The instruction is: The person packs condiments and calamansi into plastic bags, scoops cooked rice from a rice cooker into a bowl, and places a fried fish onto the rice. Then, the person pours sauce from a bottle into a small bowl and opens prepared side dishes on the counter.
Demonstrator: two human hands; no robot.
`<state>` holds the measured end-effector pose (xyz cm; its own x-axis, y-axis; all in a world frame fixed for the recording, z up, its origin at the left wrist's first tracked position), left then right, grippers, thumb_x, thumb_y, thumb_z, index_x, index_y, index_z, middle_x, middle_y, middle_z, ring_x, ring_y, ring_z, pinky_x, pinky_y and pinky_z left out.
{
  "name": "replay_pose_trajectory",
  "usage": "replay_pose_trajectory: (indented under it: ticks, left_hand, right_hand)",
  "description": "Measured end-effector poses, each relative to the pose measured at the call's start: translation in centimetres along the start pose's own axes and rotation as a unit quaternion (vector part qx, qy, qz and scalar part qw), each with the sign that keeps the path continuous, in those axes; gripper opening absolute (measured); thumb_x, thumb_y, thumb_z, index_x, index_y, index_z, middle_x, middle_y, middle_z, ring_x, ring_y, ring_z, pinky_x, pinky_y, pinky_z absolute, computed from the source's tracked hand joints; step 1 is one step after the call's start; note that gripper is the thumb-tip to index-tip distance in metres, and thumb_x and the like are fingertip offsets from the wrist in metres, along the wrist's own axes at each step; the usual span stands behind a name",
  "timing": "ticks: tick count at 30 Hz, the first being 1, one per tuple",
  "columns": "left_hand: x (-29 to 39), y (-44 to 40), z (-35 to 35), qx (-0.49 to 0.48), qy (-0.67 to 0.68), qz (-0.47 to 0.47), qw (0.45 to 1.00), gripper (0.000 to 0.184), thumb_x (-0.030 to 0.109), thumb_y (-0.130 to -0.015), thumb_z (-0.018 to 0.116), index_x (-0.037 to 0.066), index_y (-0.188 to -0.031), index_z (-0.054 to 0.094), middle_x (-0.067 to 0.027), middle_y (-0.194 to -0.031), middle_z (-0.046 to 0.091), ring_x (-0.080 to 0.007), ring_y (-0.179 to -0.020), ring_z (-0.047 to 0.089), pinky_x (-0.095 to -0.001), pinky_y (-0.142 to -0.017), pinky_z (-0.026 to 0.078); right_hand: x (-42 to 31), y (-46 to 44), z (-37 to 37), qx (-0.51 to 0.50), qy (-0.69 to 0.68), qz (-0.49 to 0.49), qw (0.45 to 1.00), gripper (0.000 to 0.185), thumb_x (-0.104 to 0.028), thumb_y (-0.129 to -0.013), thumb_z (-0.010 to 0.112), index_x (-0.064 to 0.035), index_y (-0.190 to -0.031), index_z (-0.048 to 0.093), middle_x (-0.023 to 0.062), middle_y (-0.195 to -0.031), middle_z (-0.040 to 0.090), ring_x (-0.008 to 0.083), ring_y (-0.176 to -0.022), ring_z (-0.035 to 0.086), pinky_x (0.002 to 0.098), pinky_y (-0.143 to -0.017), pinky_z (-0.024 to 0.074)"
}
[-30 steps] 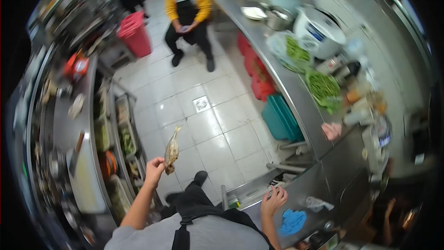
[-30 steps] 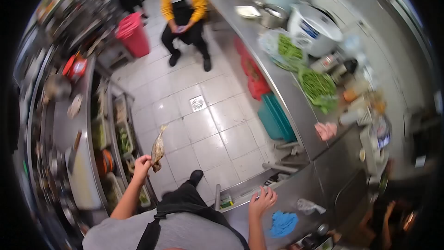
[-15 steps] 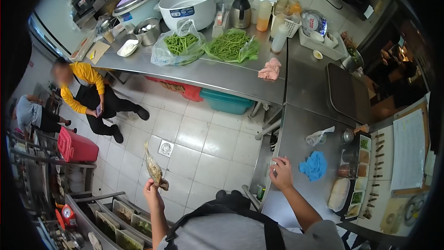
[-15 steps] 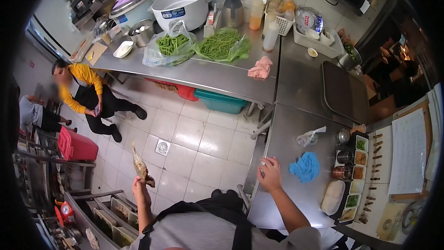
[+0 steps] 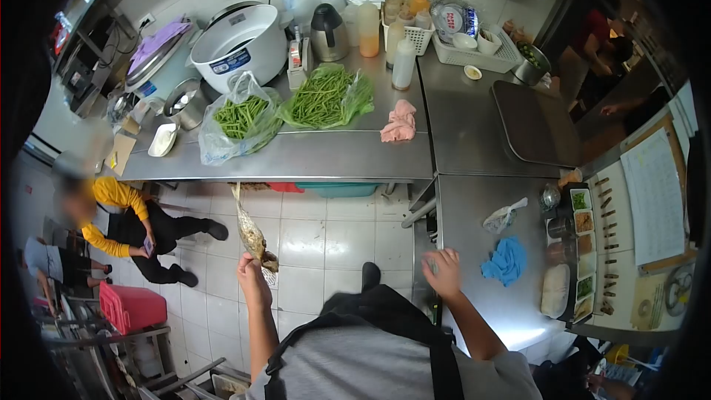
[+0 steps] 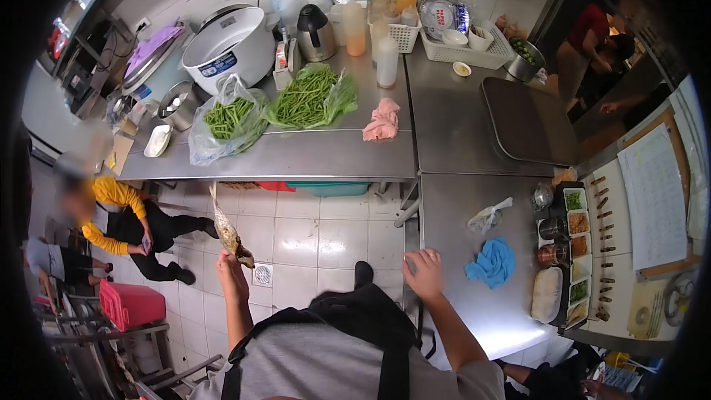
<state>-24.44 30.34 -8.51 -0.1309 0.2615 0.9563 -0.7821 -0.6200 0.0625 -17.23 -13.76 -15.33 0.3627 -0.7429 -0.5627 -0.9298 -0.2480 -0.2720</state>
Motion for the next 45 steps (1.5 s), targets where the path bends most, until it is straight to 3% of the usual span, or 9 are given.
replay_pose_trajectory:
  ticks: [4, 6, 12, 15, 20, 24, 30, 39, 45]
  left_hand:
    - [0.1, -3.8, -0.1, 0.002, -0.032, 0.023, 0.999, 0.014, 0.005, -0.083, 0.045, -0.001, -0.091, 0.055, -0.0104, -0.092, 0.063, -0.0165, -0.083, 0.059, -0.0286, -0.08, 0.046]
    - [1.3, -5.8, 1.1, -0.001, -0.046, 0.03, 0.998, 0.014, 0.004, -0.083, 0.045, 0.0, -0.091, 0.055, -0.0093, -0.093, 0.062, -0.0159, -0.084, 0.059, -0.0288, -0.08, 0.047]
    - [4.5, -13.8, 2.7, 0.006, -0.041, 0.079, 0.996, 0.012, 0.002, -0.08, 0.05, 0.0, -0.09, 0.057, -0.0075, -0.091, 0.063, -0.0156, -0.083, 0.06, -0.029, -0.078, 0.046]
    - [5.7, -17.7, 1.4, 0.003, -0.029, 0.123, 0.992, 0.012, 0.003, -0.078, 0.056, 0.002, -0.09, 0.055, -0.008, -0.098, 0.062, -0.0161, -0.089, 0.06, -0.0295, -0.081, 0.046]
    - [7.6, -22.7, 0.9, -0.011, -0.049, 0.143, 0.989, 0.018, 0.002, -0.074, 0.062, 0.003, -0.091, 0.054, -0.0063, -0.102, 0.058, -0.0175, -0.1, 0.057, -0.0304, -0.092, 0.041]
    - [7.6, -24.9, 2.3, -0.01, -0.019, 0.13, 0.991, 0.015, 0.003, -0.072, 0.061, 0.002, -0.086, 0.056, -0.0047, -0.098, 0.059, -0.0156, -0.096, 0.054, -0.0285, -0.09, 0.04]
    - [8.8, -25.0, 5.0, 0.025, 0.042, 0.139, 0.989, 0.012, 0.0, -0.073, 0.058, 0.002, -0.085, 0.058, -0.0029, -0.091, 0.059, -0.0135, -0.091, 0.055, -0.0278, -0.085, 0.042]
    - [9.3, -25.8, -0.3, 0.113, 0.02, 0.139, 0.984, 0.01, 0.004, -0.077, 0.06, 0.002, -0.087, 0.062, -0.0022, -0.084, 0.064, -0.0105, -0.079, 0.058, -0.0254, -0.075, 0.046]
    - [10.4, -30.4, -11.2, 0.234, -0.052, 0.107, 0.965, 0.012, 0.005, -0.078, 0.063, -0.001, -0.087, 0.064, -0.0031, -0.079, 0.066, -0.0076, -0.074, 0.06, -0.0229, -0.068, 0.047]
  right_hand:
    - [-4.1, -7.6, 4.5, 0.069, -0.163, 0.011, 0.984, 0.015, -0.008, -0.077, 0.07, -0.0067, -0.092, 0.067, 0.0087, -0.088, 0.066, 0.0255, -0.084, 0.061, 0.034, -0.075, 0.0496]
    - [-6.5, -11.2, 8.0, -0.02, -0.282, 0.054, 0.958, 0.012, -0.009, -0.077, 0.073, -0.0055, -0.087, 0.067, 0.0102, -0.083, 0.065, 0.0242, -0.073, 0.063, 0.0336, -0.068, 0.05]
    - [-13.2, -20.0, 16.0, -0.254, -0.182, -0.055, 0.948, 0.023, -0.028, -0.086, 0.07, -0.005, -0.084, 0.068, 0.0109, -0.073, 0.065, 0.0233, -0.067, 0.064, 0.0328, -0.062, 0.0487]
    - [-14.9, -22.7, 18.8, -0.267, -0.264, -0.065, 0.924, 0.027, -0.032, -0.088, 0.066, -0.005, -0.088, 0.068, 0.0116, -0.078, 0.067, 0.0236, -0.07, 0.066, 0.0327, -0.064, 0.0501]
    - [-16.6, -26.0, 21.2, -0.314, -0.306, -0.049, 0.897, 0.018, -0.015, -0.089, 0.063, -0.0044, -0.101, 0.069, 0.0116, -0.09, 0.071, 0.0209, -0.08, 0.069, 0.0304, -0.073, 0.0533]
    - [-14.4, -27.7, 22.8, -0.308, -0.327, 0.022, 0.893, 0.017, -0.012, -0.091, 0.062, -0.0043, -0.104, 0.069, 0.0075, -0.085, 0.069, 0.0098, -0.077, 0.064, 0.0258, -0.066, 0.0527]
    - [-11.4, -28.0, 24.3, -0.355, -0.396, 0.1, 0.841, 0.018, -0.013, -0.093, 0.061, -0.0032, -0.105, 0.069, 0.0015, -0.081, 0.067, 0.006, -0.071, 0.058, 0.0219, -0.059, 0.0478]
    - [-14.6, -31.7, 25.7, -0.386, -0.308, 0.031, 0.869, 0.012, -0.013, -0.086, 0.07, -0.0024, -0.091, 0.072, -0.0013, -0.061, 0.061, 0.0029, -0.055, 0.051, 0.0204, -0.051, 0.0402]
    - [-17.2, -33.1, 28.8, -0.395, -0.326, 0.035, 0.858, 0.015, -0.014, -0.086, 0.07, 0.0003, -0.091, 0.071, 0.0003, -0.062, 0.061, 0.0024, -0.052, 0.05, 0.0192, -0.049, 0.0387]
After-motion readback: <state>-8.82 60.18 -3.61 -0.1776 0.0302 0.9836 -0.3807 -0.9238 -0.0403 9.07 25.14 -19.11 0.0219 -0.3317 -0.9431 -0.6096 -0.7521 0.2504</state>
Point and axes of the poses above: each hand's wrist, its own y-axis away from the middle knuckle, its own z-axis out of the palm, x = y × z, the point moved 6 cm from there along -y, towards the middle knuckle
